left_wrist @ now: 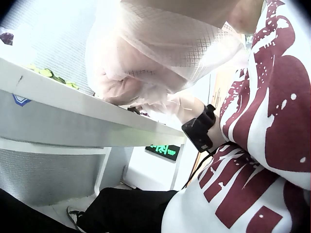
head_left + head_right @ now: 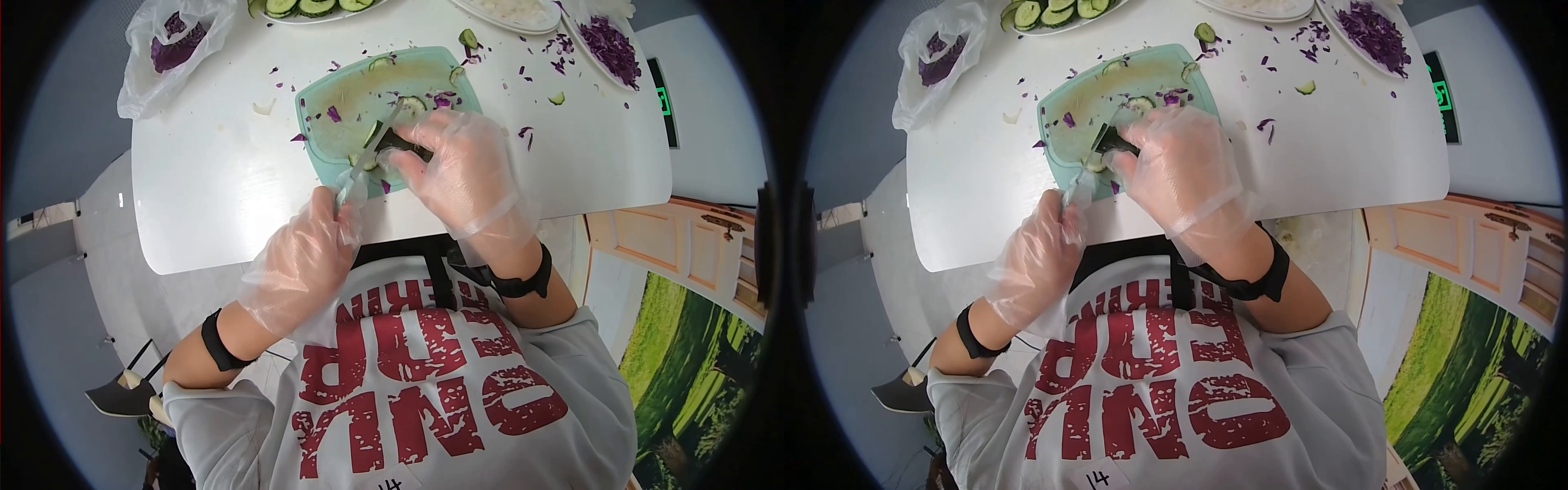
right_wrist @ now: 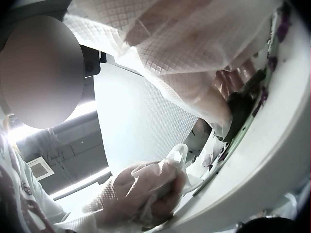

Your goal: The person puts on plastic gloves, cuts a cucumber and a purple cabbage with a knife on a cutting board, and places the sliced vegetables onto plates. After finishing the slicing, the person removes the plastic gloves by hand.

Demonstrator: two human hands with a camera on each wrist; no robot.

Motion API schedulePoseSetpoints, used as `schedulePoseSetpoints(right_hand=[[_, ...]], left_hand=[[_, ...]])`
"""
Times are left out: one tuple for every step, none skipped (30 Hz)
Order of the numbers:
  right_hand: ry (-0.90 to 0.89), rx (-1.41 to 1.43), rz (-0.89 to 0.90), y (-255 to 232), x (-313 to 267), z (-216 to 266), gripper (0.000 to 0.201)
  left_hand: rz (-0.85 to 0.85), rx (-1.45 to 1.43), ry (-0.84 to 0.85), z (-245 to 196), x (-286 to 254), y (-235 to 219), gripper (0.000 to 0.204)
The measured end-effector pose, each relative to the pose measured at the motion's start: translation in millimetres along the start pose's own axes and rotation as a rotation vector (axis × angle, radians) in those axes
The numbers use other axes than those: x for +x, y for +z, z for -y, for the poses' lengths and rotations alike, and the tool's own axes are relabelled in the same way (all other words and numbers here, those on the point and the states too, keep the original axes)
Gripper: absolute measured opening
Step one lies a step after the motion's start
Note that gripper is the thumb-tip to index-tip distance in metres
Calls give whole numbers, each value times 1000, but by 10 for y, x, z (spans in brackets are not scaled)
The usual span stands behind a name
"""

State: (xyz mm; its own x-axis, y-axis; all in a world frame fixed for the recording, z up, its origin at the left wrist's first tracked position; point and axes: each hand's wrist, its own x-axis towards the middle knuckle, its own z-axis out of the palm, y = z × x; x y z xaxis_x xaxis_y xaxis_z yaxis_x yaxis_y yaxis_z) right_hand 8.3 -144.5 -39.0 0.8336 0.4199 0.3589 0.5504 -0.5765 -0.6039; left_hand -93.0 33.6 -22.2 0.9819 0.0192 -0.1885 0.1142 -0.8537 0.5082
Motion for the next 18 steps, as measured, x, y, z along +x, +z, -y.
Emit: schedulePoseSetpoints(right_hand=[[-13,-9,-6,2,2,-1,21],[-27,-19,-12,5,2,-2,21],[-26,-18,-10,8,0,-2,21],[-23,-18,-16,11,-2,-4,21],[-20,-18,-22,13,-4,-4,22],[-20,-18,-20,12,-3,-3,22],[-18,-18,-18,6,-1,1,22],[-16,-17,-16,1,0,4,22],[-16,-17,-14,0,-2,7,22],[-16,-18,-12,-1,-1,10,22],[-17,-20,-12,-3,3,10,23],[-17,-20,-10,-6,2,12,23],[-15,-25,-4,-8,3,15,23],[-12,-29,3,-8,6,18,23],[-13,-28,4,-8,9,21,23],[-6,-23,13,-13,10,23,22],[1,-18,21,-19,12,23,22],[1,-19,21,-23,14,23,22]], left_hand=[[-3,-3,5,-2,2,-3,22],[-6,-7,10,-4,1,-4,21],[-5,-8,8,-9,3,-2,21],[-2,-2,-1,-16,5,2,21],[1,3,-11,-21,7,4,21],[1,2,-12,-27,11,-1,21],[12,8,-20,-36,16,-9,21],[23,14,-29,-39,19,-11,21],[24,13,-30,-35,18,-10,21],[23,10,-20,-29,17,-12,20],[22,7,-8,-26,18,-11,20],[22,6,-9,-28,16,-9,20],[20,5,-9,-32,16,-10,20],[18,4,-9,-33,17,-12,19],[18,4,-11,-35,17,-15,19],[19,4,-2,-40,16,-17,19],[20,3,8,-43,17,-16,19],[19,3,7,-39,18,-12,19]])
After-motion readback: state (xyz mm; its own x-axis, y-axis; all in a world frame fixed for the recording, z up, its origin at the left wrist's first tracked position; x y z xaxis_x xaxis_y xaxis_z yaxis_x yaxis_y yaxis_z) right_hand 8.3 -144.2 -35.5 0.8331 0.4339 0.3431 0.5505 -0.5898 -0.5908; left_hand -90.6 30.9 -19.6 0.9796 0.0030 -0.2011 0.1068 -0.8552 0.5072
